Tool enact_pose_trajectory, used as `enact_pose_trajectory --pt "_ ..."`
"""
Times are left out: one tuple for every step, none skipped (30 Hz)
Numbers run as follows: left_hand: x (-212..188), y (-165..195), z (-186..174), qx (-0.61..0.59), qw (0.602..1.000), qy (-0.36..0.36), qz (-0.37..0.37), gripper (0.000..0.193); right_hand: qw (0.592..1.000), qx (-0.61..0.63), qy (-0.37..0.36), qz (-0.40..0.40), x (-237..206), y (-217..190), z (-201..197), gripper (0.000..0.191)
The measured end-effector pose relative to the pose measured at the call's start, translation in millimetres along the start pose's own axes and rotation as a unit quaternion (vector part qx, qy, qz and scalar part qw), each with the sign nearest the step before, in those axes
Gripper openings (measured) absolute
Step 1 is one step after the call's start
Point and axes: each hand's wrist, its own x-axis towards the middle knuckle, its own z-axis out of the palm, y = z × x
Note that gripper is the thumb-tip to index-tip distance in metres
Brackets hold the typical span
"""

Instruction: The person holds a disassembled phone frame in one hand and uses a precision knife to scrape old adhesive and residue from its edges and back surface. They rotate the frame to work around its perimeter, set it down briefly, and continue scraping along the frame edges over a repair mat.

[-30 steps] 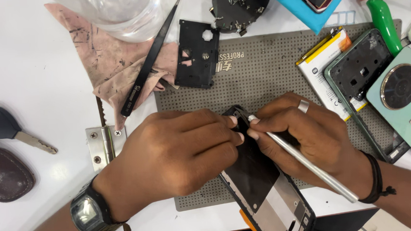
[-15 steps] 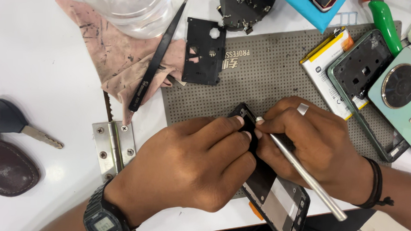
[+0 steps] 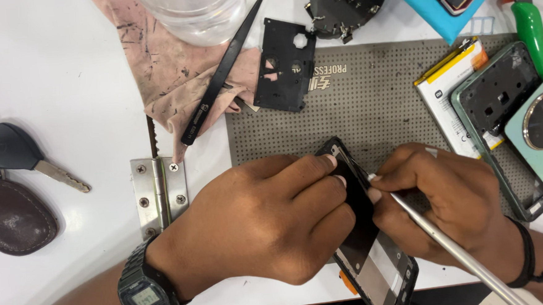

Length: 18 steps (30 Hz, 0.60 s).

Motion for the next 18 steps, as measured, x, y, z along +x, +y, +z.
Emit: enact_pose_trajectory --pt "0 -1 1 -0.001 1.000 0.002 -0.001 0.015 1.000 -0.007 0.000 0.005 -1 1 0 0.018" --pt "-1 -1 1 -0.002 1.000 0.005 -0.001 0.015 1.000 -0.004 -0.001 0.005 -1 3 0 0.018" --pt "-2 -1 1 -0.005 1.000 0.007 -0.002 0.014 1.000 -0.002 -0.002 0.005 -2 4 0 0.018" --pt "-2 -2 2 -0.008 1.000 0.010 -0.001 0.014 1.000 0.000 -0.002 0.006 -2 5 0 0.017" --pt "-2 -2 2 -0.008 1.000 0.006 -0.003 0.014 1.000 0.010 0.006 0.003 -2 6 1 0.017" --pt "-3 -2 2 -0.008 1.000 0.001 -0.005 0.015 1.000 0.020 0.014 -0.001 -2 7 3 0.017" --pt "-3 -3 2 -0.008 1.000 -0.003 -0.007 0.016 0.999 0.030 0.022 -0.004 -2 8 4 0.018" --pt "-3 -3 2 -0.013 1.000 0.000 -0.008 0.015 0.999 0.027 0.019 -0.002 -1 7 5 0.018" --pt "-2 -3 2 -0.015 1.000 0.004 -0.010 0.015 1.000 0.024 0.016 -0.002 -1 7 6 0.018" --pt "-2 -3 2 -0.018 1.000 0.007 -0.011 0.015 1.000 0.022 0.014 -0.001 0 7 7 0.019" --pt "-2 -3 2 -0.018 1.000 0.007 -0.011 0.014 1.000 0.016 0.011 -0.006 1 6 7 0.019" --pt "-1 -3 2 -0.018 1.000 0.008 -0.011 0.014 1.000 0.009 0.008 -0.010 2 5 6 0.019" --pt "-1 -3 2 -0.018 1.000 0.009 -0.010 0.013 1.000 0.003 0.006 -0.015 3 4 6 0.019" --pt "0 -3 2 -0.018 1.000 0.008 -0.010 0.013 1.000 0.005 0.003 -0.018 4 4 5 0.018" --pt "0 -2 2 -0.019 1.000 0.007 -0.010 0.013 1.000 0.008 0.000 -0.021 5 3 4 0.018" --pt "0 -2 2 -0.019 1.000 0.006 -0.011 0.014 1.000 0.011 -0.003 -0.024 7 2 4 0.018" --pt "1 -1 2 -0.019 1.000 0.005 -0.011 0.014 1.000 0.017 -0.003 -0.021 8 1 4 0.018" --pt "1 -1 2 -0.018 1.000 0.005 -0.010 0.014 1.000 0.023 -0.003 -0.020 9 1 5 0.018"
